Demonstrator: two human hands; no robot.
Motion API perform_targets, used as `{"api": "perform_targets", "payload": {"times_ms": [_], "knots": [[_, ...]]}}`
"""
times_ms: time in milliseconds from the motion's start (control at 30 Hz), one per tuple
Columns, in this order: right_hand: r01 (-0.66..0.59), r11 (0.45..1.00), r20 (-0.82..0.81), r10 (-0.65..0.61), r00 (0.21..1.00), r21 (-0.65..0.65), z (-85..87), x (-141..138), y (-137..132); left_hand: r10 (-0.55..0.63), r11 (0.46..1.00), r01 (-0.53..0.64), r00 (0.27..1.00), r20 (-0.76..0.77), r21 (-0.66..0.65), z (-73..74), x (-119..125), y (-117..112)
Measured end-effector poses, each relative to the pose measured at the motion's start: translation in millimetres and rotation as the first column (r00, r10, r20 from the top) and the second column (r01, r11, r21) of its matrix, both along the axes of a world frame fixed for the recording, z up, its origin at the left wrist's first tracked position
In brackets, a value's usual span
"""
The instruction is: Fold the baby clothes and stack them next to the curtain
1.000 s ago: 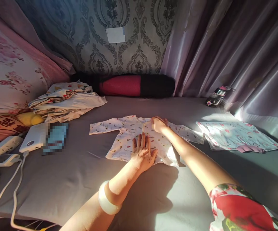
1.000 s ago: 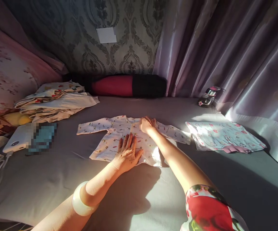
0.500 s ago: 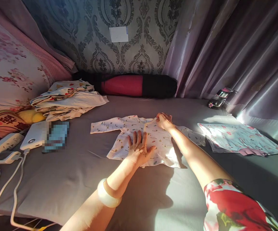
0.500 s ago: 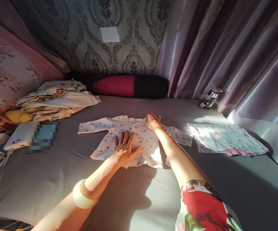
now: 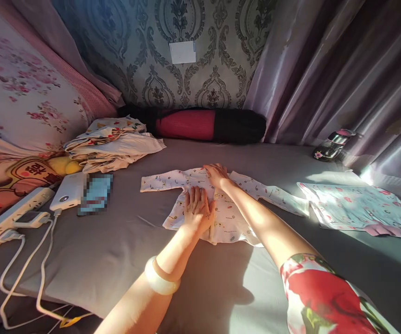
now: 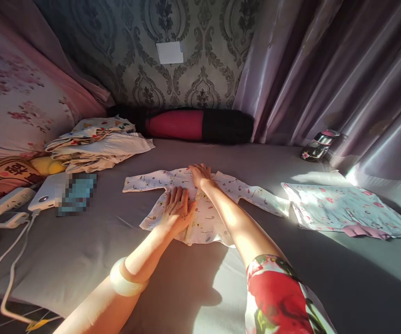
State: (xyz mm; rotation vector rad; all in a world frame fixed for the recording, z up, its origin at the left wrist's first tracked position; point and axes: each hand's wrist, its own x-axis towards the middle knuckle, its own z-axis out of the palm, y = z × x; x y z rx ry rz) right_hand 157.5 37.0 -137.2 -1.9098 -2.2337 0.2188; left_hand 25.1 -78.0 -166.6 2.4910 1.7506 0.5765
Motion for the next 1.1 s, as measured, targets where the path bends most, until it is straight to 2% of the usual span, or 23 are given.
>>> {"api": "perform_targets", "payload": {"times_ms": [200,433,633,700,767,867,933,1100], "knots": [[-0.023,1.0,0.069,0.022,0.997,0.012,-1.4,-21.8,16.7,0.021,0.996,-0.025,0.999,-0.043,-0.089,-4.9,-6.2,9.7],[0.06,0.991,0.065,-0.068,0.996,0.122,-8.9,-30.0,14.8,0.024,0.979,-0.039,0.997,-0.078,-0.198,5.5,-5.6,6.2],[0.078,0.994,-0.09,-0.071,0.993,0.078,-12.5,-19.3,9.9,0.013,0.994,-0.017,0.999,-0.047,-0.105,21.4,-11.6,9.5],[0.039,0.994,-0.168,-0.022,0.985,0.099,-11.8,-8.3,-1.6,0.032,0.99,-0.038,0.999,-0.042,-0.137,30.9,-16.7,12.8],[0.007,0.991,-0.226,0.024,0.974,0.137,-12.4,5.4,-22.2,0.106,0.981,-0.112,0.993,-0.046,-0.159,40.5,-24.6,16.1],[-0.013,0.991,-0.216,0.042,0.976,0.132,-15.8,26.5,-64.9,0.268,0.95,-0.275,0.961,-0.068,-0.145,50.3,-41.3,18.9],[-0.014,0.997,-0.171,0.028,0.985,0.079,-17.4,37.5,-94.7,0.323,0.923,-0.337,0.941,-0.101,-0.189,52.8,-53.1,19.2],[-0.063,0.998,0.016,0.064,0.998,-0.028,-12.2,44.9,-150.4,0.282,0.89,-0.327,0.942,-0.179,-0.319,55.2,-70.1,19.3]]}}
